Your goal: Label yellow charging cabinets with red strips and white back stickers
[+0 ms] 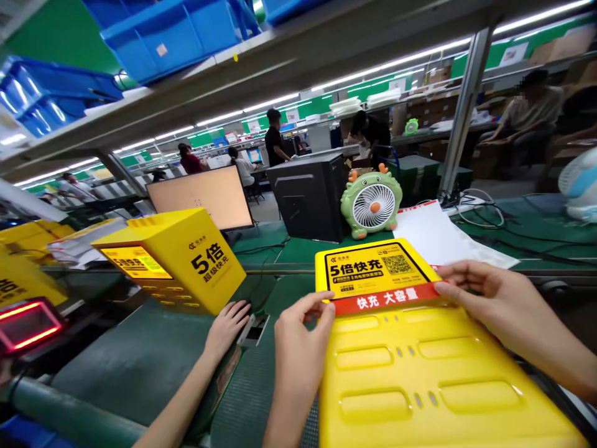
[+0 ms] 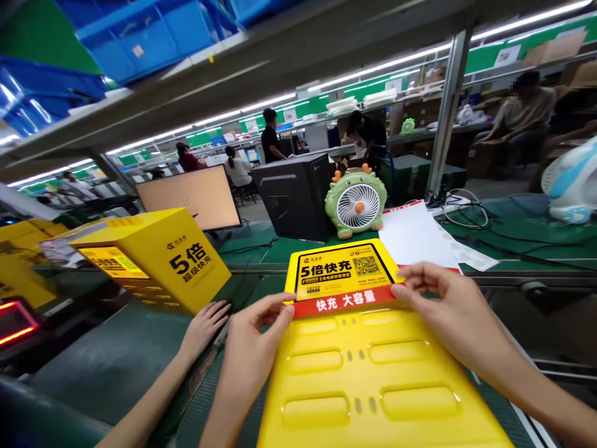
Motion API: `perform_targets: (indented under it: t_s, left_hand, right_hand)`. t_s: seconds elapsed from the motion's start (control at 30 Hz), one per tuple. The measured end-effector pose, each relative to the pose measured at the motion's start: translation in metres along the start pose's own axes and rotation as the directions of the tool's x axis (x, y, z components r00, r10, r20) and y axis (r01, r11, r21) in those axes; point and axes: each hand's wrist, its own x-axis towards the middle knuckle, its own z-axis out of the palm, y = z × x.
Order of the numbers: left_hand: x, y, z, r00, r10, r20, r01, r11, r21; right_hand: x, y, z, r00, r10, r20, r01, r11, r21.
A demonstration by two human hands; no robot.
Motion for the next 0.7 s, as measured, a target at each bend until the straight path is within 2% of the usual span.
perform_targets:
  t_s: [0.1, 0.2, 0.4, 0.7]
  left_hand:
    - [-0.003, -0.008, 0.006, 0.996, 0.022, -0.09, -0.013, 0.994, 0.108]
    - [-0.008, -0.007, 0.012, 0.983, 0.069, -0.169, -0.032, 0.977, 0.21]
    - [-0.013, 0.001, 0.012, 0.983, 0.091, -0.159, -0.044, 0.96, 0.277]
    - [-0.015, 0.006, 0.012, 0.976, 0.127, -0.178, -0.056, 0.931, 0.36]
  right_hand:
    - [0.0, -0.007, 0.005, 0.999, -0.028, 0.022, 0.027, 1.0, 0.012]
    - [-0.004, -0.01, 0.009, 0.999, -0.039, 0.016, 0.039, 0.999, 0.005]
    - [-0.007, -0.002, 0.007, 0.999, -0.044, -0.02, 0.042, 0.995, -0.09]
    - [-0.008, -0.004, 0.01, 0.993, -0.037, -0.111, 0.025, 0.994, -0.109]
